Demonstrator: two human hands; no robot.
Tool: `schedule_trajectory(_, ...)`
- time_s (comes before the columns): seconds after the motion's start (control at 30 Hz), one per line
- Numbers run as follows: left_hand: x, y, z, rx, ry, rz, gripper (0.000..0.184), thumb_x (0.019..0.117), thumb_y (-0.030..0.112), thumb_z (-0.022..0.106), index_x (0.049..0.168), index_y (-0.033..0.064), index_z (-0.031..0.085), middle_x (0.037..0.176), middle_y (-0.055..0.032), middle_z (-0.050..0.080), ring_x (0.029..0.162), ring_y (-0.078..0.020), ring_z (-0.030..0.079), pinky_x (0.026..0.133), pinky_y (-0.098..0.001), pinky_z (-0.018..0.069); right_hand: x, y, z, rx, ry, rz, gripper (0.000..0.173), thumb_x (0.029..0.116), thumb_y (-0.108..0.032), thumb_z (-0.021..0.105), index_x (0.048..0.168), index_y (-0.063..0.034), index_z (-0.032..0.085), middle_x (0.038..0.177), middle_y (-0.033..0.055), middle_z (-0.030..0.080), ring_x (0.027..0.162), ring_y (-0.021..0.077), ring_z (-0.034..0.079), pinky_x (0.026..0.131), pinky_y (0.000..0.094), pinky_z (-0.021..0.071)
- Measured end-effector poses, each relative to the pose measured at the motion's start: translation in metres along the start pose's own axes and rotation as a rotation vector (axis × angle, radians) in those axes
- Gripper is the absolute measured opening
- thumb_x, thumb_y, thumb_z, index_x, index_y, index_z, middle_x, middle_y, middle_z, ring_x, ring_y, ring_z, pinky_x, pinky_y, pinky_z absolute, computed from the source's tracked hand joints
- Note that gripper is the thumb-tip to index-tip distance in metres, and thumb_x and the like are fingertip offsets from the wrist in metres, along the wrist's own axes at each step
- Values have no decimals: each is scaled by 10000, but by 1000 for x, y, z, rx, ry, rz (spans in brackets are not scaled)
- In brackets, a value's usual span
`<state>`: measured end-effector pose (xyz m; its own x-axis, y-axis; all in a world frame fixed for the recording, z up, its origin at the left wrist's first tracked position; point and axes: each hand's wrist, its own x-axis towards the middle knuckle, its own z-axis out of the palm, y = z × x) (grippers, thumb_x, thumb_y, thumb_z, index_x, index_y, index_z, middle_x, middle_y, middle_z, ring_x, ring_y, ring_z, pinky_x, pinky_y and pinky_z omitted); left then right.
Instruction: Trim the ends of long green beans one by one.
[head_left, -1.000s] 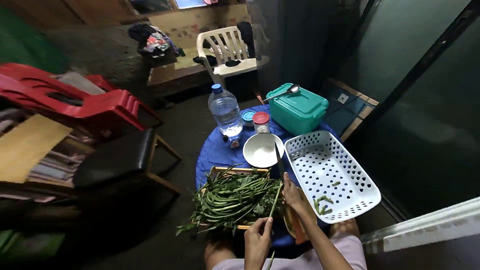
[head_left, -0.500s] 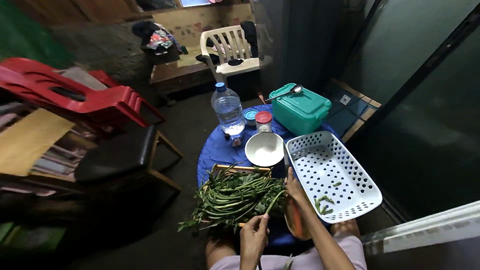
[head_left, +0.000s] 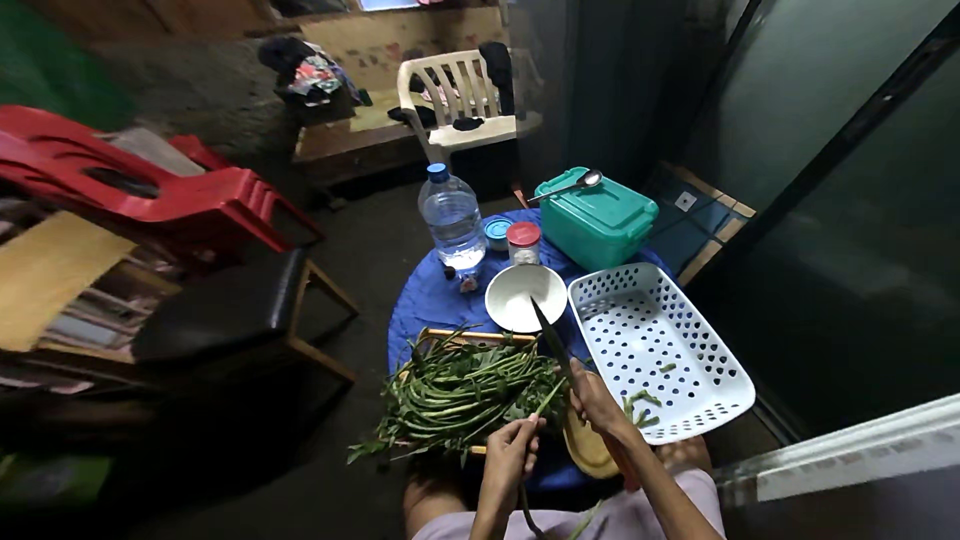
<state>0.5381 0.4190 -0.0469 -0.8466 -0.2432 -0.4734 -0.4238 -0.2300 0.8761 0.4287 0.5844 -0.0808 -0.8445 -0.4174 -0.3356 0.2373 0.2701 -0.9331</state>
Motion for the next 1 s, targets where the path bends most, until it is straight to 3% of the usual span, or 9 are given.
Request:
schedule_trajectory(0.13,-1,-2,14,10,-160,-40,248,1073,140,524,1076,-17,715,676,1,604,478,-22,473,438,-163,397,-24,14,-5,18,110,64,657,1092,-545,159,1101,-61,605,621,-13,464,495,121,464,513,316,459)
schedule_trajectory(0.3,-11,-23,35,209,-265,0,217,1051,140,562,1096,-3,720,671,20,602,498,-33,515,476,-194,455,-48,30,-27,-12,337,181,694,1110,-496,173,1129,14,643,684,61,513,562,184,505,592,390,492)
schedule_trajectory(0.47,-15,-47,53,269,-267,15,235,1055,164,563,1063,2,733,637,19,599,468,-33,491,460,-200,433,-46,56,-46,285,464,340,725,1078,-580,108,891,-47,561,564,1,432,449,138,450,482,324,464)
schedule_trajectory(0.53,-13,-44,51,261,-247,3,238,1061,155,551,1074,-1,732,638,12,599,462,-38,488,446,-197,426,-53,59,-55,363,458,322,721,1085,-565,113,1111,-38,604,552,-2,431,431,140,452,468,327,470)
schedule_trajectory(0.6,-10,-39,51,256,-240,-11,242,1065,156,547,1079,-1,731,629,10,593,456,-42,485,439,-196,419,-64,58,-59,363,374,265,678,1093,-538,106,1433,-110,509,544,-17,423,415,127,451,444,315,467)
schedule_trajectory(0.7,-3,-33,63,223,-277,-18,246,1068,162,543,1078,-3,725,626,16,580,458,-38,482,439,-189,420,-74,49,-53,264,250,186,641,1102,-504,115,1504,-149,467,562,-19,449,435,119,453,460,311,461)
schedule_trajectory(0.8,1,-29,78,153,-337,-50,255,1075,164,523,1082,-6,713,627,30,563,466,-27,473,448,-181,417,-78,49,-45,178,225,144,653,1104,-500,145,1305,-82,605,591,-20,474,462,108,463,491,304,469)
schedule_trajectory(0.9,0,-30,82,121,-369,-94,269,1080,178,520,1124,-11,706,639,24,562,477,-30,477,454,-178,417,-78,54,-43,152,285,179,669,1099,-526,151,1076,-45,615,607,-16,461,482,112,462,508,307,467)
schedule_trajectory(1.0,-8,-34,78,141,-357,-102,258,1072,176,542,1138,-13,704,671,4,598,501,-51,524,477,-199,462,-76,57,-47,153,378,231,707,1095,-542,153,1037,-24,630,617,3,468,492,135,464,522,334,472)
